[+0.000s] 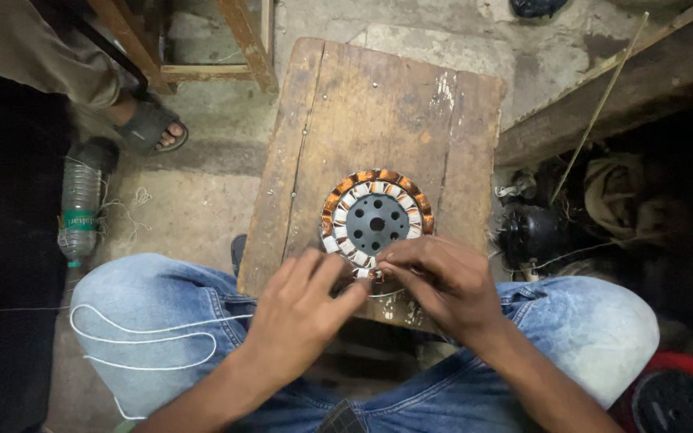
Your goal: The person sits on the floor and winds a white wire around the slots of a motor stator placed on a wooden board. The person repeatedly threads the wire through the stator slots and pulls it tight by hand.
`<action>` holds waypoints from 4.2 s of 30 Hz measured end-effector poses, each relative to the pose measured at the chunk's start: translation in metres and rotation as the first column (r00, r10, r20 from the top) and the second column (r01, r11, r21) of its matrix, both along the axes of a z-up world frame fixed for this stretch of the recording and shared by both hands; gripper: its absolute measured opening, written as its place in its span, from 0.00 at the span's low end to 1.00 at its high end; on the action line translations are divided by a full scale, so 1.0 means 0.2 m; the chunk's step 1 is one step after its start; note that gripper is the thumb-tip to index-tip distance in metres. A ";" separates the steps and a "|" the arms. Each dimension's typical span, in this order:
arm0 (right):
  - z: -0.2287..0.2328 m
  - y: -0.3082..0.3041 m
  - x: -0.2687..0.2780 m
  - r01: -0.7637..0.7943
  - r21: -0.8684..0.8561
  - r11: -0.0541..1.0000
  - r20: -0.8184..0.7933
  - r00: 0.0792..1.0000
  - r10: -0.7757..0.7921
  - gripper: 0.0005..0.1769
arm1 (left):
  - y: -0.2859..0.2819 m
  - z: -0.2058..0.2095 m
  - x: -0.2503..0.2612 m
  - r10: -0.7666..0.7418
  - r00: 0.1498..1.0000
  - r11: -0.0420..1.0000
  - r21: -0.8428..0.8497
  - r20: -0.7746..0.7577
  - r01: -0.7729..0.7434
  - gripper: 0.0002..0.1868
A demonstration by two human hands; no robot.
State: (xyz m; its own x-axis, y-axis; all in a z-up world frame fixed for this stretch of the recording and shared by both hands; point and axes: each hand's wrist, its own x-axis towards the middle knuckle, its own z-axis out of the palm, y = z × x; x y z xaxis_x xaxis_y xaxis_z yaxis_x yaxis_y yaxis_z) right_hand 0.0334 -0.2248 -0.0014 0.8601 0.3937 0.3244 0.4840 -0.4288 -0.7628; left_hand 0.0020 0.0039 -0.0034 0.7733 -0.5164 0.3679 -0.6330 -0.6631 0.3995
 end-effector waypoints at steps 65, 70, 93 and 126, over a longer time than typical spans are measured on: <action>-0.03 0.09 -0.38 0.301 -0.388 0.871 0.188 0.951 -0.245 0.11 | 0.03 0.07 -0.06 -0.444 0.418 0.720 -0.593 -0.793 -0.361 0.14; -0.19 0.11 -0.44 -0.146 -0.222 0.964 0.165 0.969 0.185 0.07 | 0.03 0.10 -0.04 -0.448 0.446 0.747 -0.598 -0.775 -0.289 0.15; -0.19 -0.01 -0.44 0.277 -0.420 0.864 0.154 0.960 -0.233 0.17 | 0.00 0.14 -0.13 -0.445 0.357 0.840 -0.521 -0.822 -0.153 0.14; -0.18 -0.11 -0.52 -0.560 -0.460 0.689 -0.268 0.827 0.494 0.14 | 0.04 0.10 -0.13 -0.087 0.860 0.750 -0.601 -0.504 -0.276 0.09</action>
